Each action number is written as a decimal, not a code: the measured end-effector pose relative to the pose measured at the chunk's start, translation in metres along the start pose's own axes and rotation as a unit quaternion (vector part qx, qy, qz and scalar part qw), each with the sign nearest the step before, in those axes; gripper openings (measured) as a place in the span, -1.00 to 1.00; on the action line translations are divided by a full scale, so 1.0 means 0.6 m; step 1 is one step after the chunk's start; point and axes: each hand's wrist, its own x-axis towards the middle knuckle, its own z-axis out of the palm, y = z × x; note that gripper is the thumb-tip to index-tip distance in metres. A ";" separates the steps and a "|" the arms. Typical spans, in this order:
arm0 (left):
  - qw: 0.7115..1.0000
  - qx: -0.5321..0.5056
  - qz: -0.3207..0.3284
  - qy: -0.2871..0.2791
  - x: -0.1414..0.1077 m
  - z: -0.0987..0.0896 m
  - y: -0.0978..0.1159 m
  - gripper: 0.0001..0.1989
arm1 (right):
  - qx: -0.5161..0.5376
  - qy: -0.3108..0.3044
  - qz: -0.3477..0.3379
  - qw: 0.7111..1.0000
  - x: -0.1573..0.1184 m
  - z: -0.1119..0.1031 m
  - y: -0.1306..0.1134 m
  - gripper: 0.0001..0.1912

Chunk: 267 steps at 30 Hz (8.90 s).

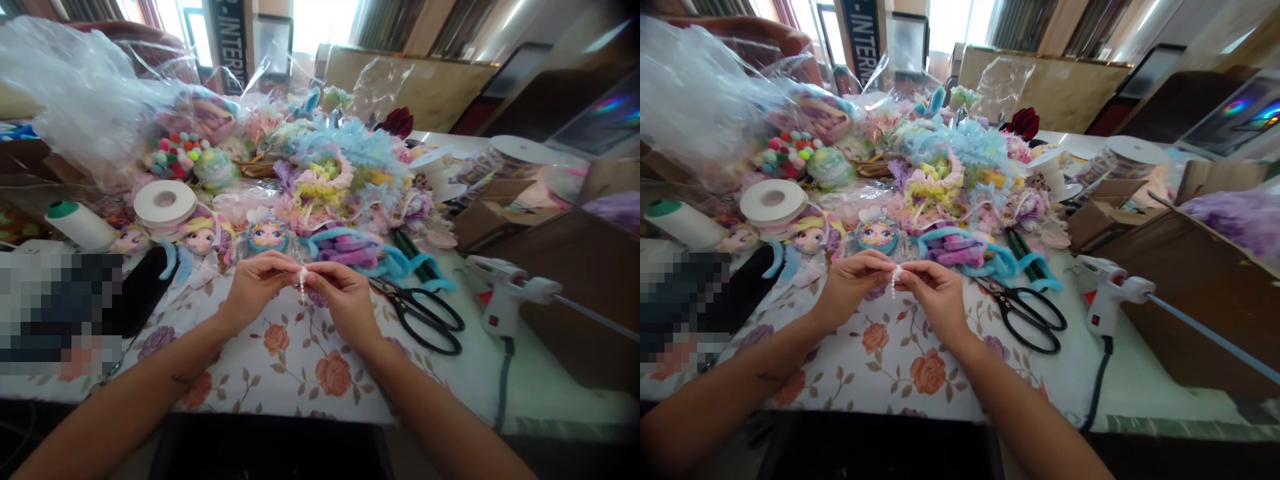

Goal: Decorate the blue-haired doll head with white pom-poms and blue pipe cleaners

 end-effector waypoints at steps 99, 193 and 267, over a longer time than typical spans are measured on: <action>0.964 0.226 0.139 -0.016 -0.012 0.003 0.000 -0.89 | 0.048 -0.127 0.136 0.981 0.009 -0.026 -0.016 -0.72; 0.991 0.037 -0.126 -0.019 -0.016 0.008 0.013 -0.79 | -0.142 -0.061 -0.071 0.985 -0.010 -0.016 -0.014 -0.85; 0.979 -0.029 -0.200 0.003 -0.019 0.015 0.008 -0.88 | -0.078 -0.060 0.065 0.993 -0.005 -0.013 -0.008 -0.74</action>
